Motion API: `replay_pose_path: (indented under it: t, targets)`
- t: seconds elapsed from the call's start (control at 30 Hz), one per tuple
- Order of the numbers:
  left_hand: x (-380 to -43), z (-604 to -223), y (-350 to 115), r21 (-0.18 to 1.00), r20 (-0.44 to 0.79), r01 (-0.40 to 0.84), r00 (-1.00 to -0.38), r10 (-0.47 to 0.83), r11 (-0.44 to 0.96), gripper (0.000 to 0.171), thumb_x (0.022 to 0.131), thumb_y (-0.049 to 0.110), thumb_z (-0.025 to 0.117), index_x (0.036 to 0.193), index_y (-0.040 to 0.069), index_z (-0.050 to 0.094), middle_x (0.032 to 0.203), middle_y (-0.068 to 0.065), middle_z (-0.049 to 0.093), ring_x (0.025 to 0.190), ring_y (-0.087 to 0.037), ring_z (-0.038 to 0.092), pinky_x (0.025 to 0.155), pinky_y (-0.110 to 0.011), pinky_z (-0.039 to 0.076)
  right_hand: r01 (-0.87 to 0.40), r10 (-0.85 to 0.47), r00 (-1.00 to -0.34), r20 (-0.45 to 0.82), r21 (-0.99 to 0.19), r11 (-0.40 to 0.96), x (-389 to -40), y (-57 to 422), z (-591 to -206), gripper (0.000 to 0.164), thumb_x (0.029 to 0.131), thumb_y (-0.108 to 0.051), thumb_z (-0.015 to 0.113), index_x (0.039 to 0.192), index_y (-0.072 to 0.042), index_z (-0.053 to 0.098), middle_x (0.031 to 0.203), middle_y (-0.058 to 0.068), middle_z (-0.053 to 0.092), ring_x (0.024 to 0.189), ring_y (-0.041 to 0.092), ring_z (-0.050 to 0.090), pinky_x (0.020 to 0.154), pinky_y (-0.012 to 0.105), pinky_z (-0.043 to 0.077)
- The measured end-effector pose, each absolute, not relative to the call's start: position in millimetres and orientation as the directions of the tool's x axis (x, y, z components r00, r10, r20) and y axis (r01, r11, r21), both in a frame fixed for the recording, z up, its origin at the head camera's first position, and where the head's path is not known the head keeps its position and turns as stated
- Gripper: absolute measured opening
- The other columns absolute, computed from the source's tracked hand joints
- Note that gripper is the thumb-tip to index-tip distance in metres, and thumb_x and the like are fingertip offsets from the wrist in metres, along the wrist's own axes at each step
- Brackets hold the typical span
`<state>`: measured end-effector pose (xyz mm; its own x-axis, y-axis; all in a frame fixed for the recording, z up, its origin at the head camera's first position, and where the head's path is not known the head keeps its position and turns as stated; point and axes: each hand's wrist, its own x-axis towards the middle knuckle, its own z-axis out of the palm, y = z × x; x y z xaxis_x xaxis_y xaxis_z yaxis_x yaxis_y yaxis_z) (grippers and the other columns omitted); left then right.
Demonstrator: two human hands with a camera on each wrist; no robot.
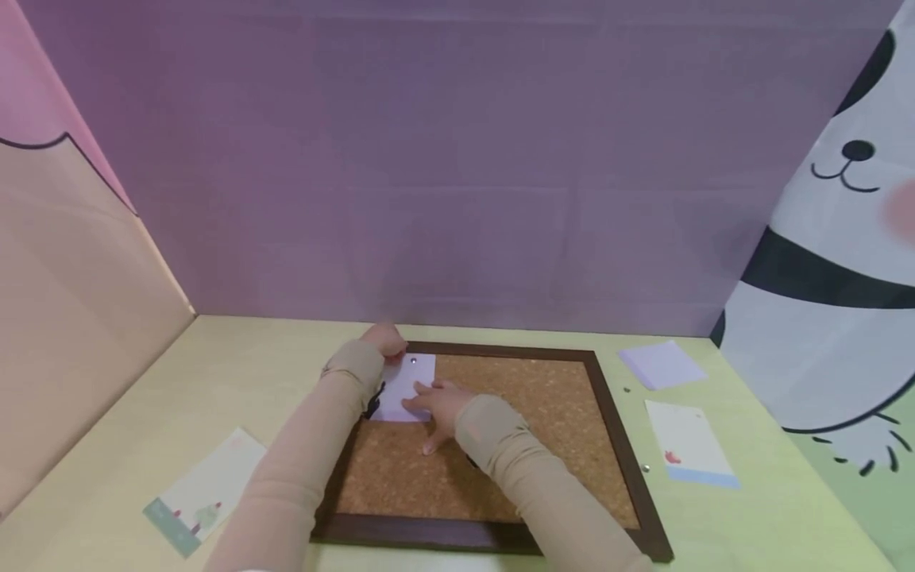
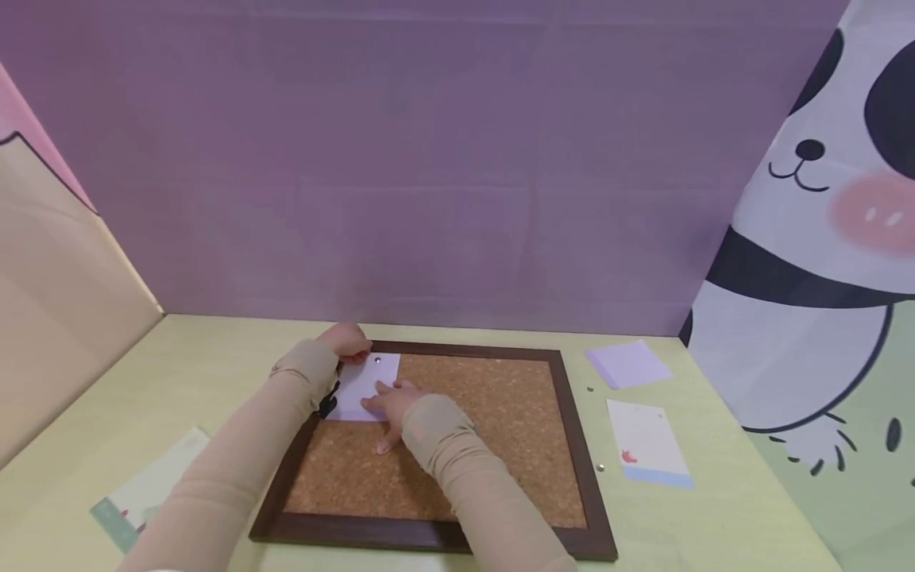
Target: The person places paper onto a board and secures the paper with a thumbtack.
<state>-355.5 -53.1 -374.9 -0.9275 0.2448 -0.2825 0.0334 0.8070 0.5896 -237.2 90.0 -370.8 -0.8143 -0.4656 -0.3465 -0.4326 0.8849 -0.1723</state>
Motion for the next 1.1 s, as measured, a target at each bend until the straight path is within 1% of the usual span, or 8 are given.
replay_pose_path:
  t: [0.17,0.27,0.37,0.47,0.6,0.83,0.93,1.1]
  targets:
    - [-351,-371,-51,0.606,-0.291,0.015,-0.926,0.239,0.795,0.022,0.085,0.000,0.045,0.067,0.004,0.058,0.053,0.002,0.048,0.047,-0.007,0.042,0.046,-0.016,0.036,-0.430,-0.465,-0.814,-0.349,-0.177,0.885,-235,90,-368,0.077,0.074,-0.034,0.077,0.143,-0.025,0.042,0.157,0.000,0.023,0.143,0.028,0.021,0.116,0.040,0.023]
    - [-357,-376,-50,0.630,-0.320,-0.024,-0.919,0.232,0.776,0.020,0.085,-0.001,0.045,0.076,-0.001,0.063,0.060,-0.003,0.055,0.052,-0.010,0.050,0.052,-0.020,0.045,-0.432,-0.466,-0.813,-0.350,-0.175,0.885,-235,89,-369,0.077,0.074,-0.034,0.077,0.143,-0.026,0.042,0.157,0.000,0.023,0.143,0.027,0.021,0.116,0.040,0.024]
    - [-385,-401,-56,0.679,-0.325,-0.033,-0.909,0.261,0.733,0.023,0.087,0.003,0.043,0.082,-0.003,0.065,0.068,-0.009,0.063,0.058,-0.014,0.058,0.058,-0.026,0.053,-0.430,-0.466,-0.813,-0.349,-0.180,0.885,-235,89,-370,0.077,0.074,-0.034,0.078,0.142,-0.026,0.043,0.157,0.000,0.024,0.143,0.028,0.021,0.116,0.040,0.024]
    - [-428,-442,-67,0.726,-0.296,-0.006,-0.906,0.304,0.688,0.033,0.094,0.012,0.039,0.085,-0.003,0.067,0.074,-0.010,0.066,0.063,-0.015,0.062,0.060,-0.029,0.055,-0.429,-0.470,-0.815,-0.340,-0.193,0.882,-236,90,-370,0.077,0.074,-0.032,0.078,0.142,-0.024,0.044,0.156,0.001,0.025,0.143,0.029,0.022,0.116,0.041,0.024]
    - [-442,-453,-75,0.765,-0.264,-0.009,-0.916,0.301,0.644,0.038,0.098,0.017,0.037,0.089,-0.005,0.066,0.072,-0.007,0.064,0.058,-0.011,0.059,0.057,-0.026,0.054,-0.435,-0.480,-0.816,-0.321,-0.204,0.877,-237,92,-370,0.076,0.073,-0.031,0.080,0.141,-0.022,0.046,0.156,0.003,0.027,0.142,0.030,0.023,0.115,0.041,0.024]
    - [-476,-485,-79,0.815,-0.239,-0.011,-0.917,0.319,0.580,0.036,0.095,0.018,0.037,0.090,-0.002,0.067,0.074,-0.009,0.067,0.064,-0.017,0.066,0.059,-0.031,0.057,-0.445,-0.489,-0.814,-0.315,-0.203,0.872,-236,92,-370,0.076,0.072,-0.031,0.080,0.140,-0.021,0.047,0.155,0.004,0.028,0.142,0.030,0.025,0.116,0.040,0.024]
    - [-451,-457,-77,0.803,-0.235,0.009,-0.914,0.331,0.596,0.035,0.094,0.016,0.037,0.091,-0.003,0.066,0.073,-0.008,0.067,0.063,-0.016,0.065,0.058,-0.030,0.056,-0.447,-0.490,-0.813,-0.313,-0.202,0.871,-236,92,-370,0.076,0.072,-0.031,0.080,0.140,-0.021,0.047,0.155,0.004,0.028,0.141,0.031,0.025,0.115,0.041,0.025]
    - [-372,-377,-67,0.754,-0.236,0.039,-0.916,0.325,0.656,0.034,0.096,0.011,0.035,0.096,-0.007,0.064,0.079,-0.010,0.065,0.066,-0.014,0.061,0.065,-0.029,0.054,-0.456,-0.495,-0.812,-0.310,-0.195,0.869,-235,92,-368,0.076,0.072,-0.030,0.080,0.140,-0.021,0.047,0.154,0.005,0.029,0.141,0.033,0.027,0.115,0.042,0.026]
